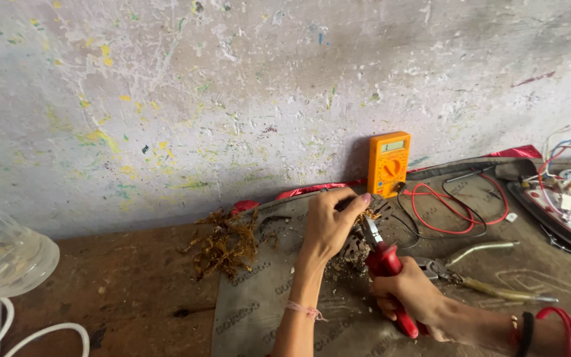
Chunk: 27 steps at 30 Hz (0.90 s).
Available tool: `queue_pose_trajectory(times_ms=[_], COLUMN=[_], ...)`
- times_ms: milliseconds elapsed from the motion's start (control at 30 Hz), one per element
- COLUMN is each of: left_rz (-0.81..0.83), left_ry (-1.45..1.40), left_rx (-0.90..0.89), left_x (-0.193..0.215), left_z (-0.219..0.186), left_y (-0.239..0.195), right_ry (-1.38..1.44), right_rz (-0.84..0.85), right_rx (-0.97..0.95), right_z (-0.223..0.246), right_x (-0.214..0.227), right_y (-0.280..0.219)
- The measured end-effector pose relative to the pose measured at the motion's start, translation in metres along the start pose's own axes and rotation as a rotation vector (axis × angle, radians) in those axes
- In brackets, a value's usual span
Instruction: The person uses pliers to cut and pull copper wire windings out of a metal fan stator.
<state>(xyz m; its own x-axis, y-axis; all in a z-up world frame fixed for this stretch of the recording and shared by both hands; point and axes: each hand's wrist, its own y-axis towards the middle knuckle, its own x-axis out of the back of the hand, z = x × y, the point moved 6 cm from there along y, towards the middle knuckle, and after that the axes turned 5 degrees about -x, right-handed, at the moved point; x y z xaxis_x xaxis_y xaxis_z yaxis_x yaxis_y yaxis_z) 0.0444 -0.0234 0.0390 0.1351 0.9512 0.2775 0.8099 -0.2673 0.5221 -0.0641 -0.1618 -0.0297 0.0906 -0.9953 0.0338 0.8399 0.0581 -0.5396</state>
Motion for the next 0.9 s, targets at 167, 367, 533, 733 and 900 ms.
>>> queue_pose_trajectory(times_ms=[167,367,533,733,900], left_rz=[0.009,-0.006,-0.042,-0.039,-0.015], left_ry=[-0.008,0.045,-0.007,-0.072,-0.029], left_rx=[0.039,0.055,-0.012,-0.046,-0.054], left_x=[-0.001,-0.001,0.002,0.004,0.002], left_z=[-0.005,0.004,-0.002,-0.003,-0.003], left_y=[0.0,-0.003,-0.002,-0.011,-0.013], right_ry=[0.088,0.05,0.091,-0.244,0.01], right_rz=[0.015,0.092,0.122,-0.027,0.292], right_rx=[-0.005,0.104,0.151,0.141,-0.028], right_z=[-0.004,-0.003,0.006,0.009,0.007], right_x=[0.001,0.005,0.007,0.019,0.021], right_y=[0.004,0.014,0.016,0.009,-0.003])
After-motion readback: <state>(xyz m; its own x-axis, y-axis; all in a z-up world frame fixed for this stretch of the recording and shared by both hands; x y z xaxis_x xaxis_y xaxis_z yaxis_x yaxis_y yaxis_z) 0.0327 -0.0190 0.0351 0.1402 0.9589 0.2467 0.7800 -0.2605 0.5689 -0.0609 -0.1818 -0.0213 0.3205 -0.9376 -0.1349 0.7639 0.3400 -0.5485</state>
